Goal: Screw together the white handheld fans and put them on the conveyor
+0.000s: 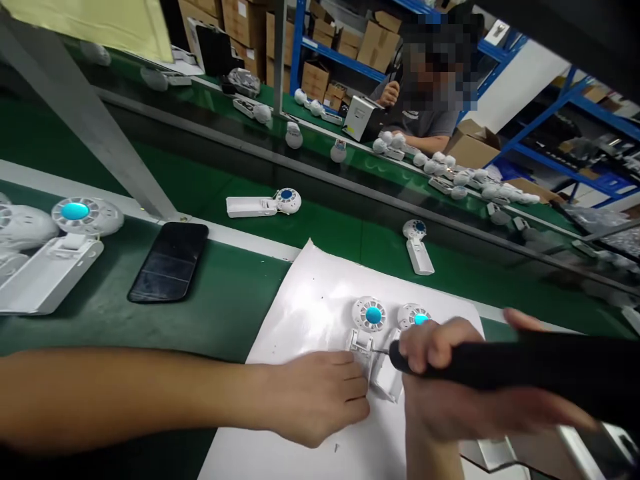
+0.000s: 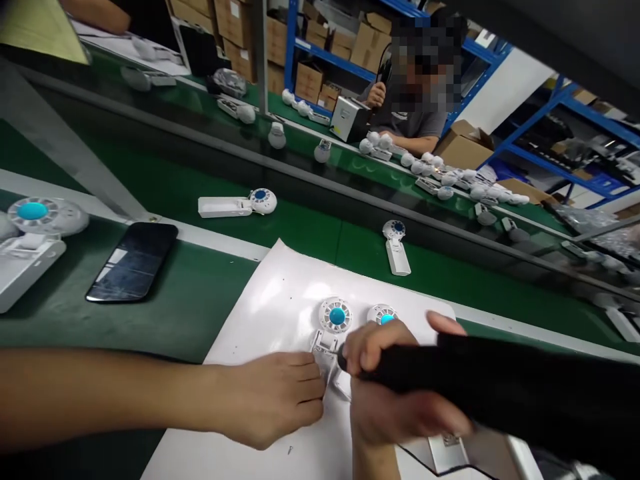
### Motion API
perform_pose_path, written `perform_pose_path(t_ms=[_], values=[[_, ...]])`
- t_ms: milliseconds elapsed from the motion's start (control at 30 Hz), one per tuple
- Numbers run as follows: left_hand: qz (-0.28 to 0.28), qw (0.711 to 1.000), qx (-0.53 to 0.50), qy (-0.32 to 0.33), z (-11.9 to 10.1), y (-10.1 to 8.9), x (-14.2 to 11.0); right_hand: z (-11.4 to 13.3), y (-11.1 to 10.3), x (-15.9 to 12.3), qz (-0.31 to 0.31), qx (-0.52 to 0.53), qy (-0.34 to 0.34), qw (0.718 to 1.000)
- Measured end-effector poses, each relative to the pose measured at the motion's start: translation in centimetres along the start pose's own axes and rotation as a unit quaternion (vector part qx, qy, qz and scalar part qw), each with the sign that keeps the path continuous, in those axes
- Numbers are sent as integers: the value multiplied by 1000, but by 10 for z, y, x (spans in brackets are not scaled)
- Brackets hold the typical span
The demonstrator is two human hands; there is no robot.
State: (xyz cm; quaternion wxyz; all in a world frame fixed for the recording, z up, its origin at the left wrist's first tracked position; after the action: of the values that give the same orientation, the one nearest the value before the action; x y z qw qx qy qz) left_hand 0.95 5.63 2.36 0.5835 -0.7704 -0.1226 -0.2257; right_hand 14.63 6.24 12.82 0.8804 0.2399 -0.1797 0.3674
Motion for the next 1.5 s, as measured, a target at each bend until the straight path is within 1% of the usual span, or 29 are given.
perform_pose_path(t_ms=[67,133,233,400,500,600,667,700,767,800,833,867,900,933,967,1000,1033,1067,1133,1200,1267,1300,1367,1500], values=[[-9,1000,-7,-3,2,0,0,-16,18,1,-3,-12,26,1000],[-13,1000,-9,-5,3,1,1,-27,27,0,-3,-23,32,999],[-11,1000,-15,-8,4,2,1,-40,27,-3,-2,-17,38,999],[4,999,-26,-18,3,0,3,-60,24,-9,28,8,68,997],[12,999,-31,-22,3,0,3,-67,26,-14,38,12,68,997],[20,999,-37,-30,4,4,1,-71,31,-19,44,3,52,998],[22,998,-45,-40,6,7,0,-68,35,-18,50,-7,41,998],[20,998,-48,-41,6,7,0,-63,34,-16,47,-12,33,998],[13,998,-50,-39,6,7,-1,-42,22,-10,24,-13,6,1000],[10,998,-53,-35,5,6,0,-26,10,-5,0,-18,-21,1000],[9,998,-56,-32,5,4,0,-9,-6,0,-26,-24,-48,998],[12,998,-60,-31,4,3,0,9,-25,3,-59,-41,-91,993],[17,997,-64,-33,4,2,1,29,-45,5,-102,-105,-154,977],[23,997,-65,-34,4,1,1,43,-64,6,-136,-153,-187,961],[28,997,-64,-35,4,0,2,49,-80,7,-146,-183,-182,955],[32,997,-61,-36,4,0,2,53,-96,5,-181,-195,-191,945],[34,997,-58,-36,3,-1,3,54,-107,3,-190,-205,-186,942],[35,997,-57,-36,3,-1,3,53,-114,0,-200,-209,-189,939],[36,997,-55,-39,2,-2,3,50,-120,-7,-213,-219,-195,932],[38,997,-55,-42,2,-1,3,47,-118,-11,-211,-228,-181,933],[36,997,-55,-41,2,-1,3,42,-107,-10,-172,-207,-136,954],[31,997,-55,-39,2,-1,3,38,-98,-9,-138,-183,-109,967],[20,998,-54,-31,1,0,3,30,-75,-6,-90,-124,-75,985],[8,999,-45,-21,2,3,2,0,-22,0,-49,-54,-11,997]])
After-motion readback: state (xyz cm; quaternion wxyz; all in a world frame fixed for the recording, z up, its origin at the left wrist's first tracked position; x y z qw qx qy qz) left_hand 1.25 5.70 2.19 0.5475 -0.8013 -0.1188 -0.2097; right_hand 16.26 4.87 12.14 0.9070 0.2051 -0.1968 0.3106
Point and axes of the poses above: each hand's wrist, its own x-axis towards the middle knuckle, its own y-axis out of the palm, z = x × y, the point moved 6 cm from there along x, towards the middle knuckle, and after that the axes turned 6 degrees about -z, right-handed, at the moved point
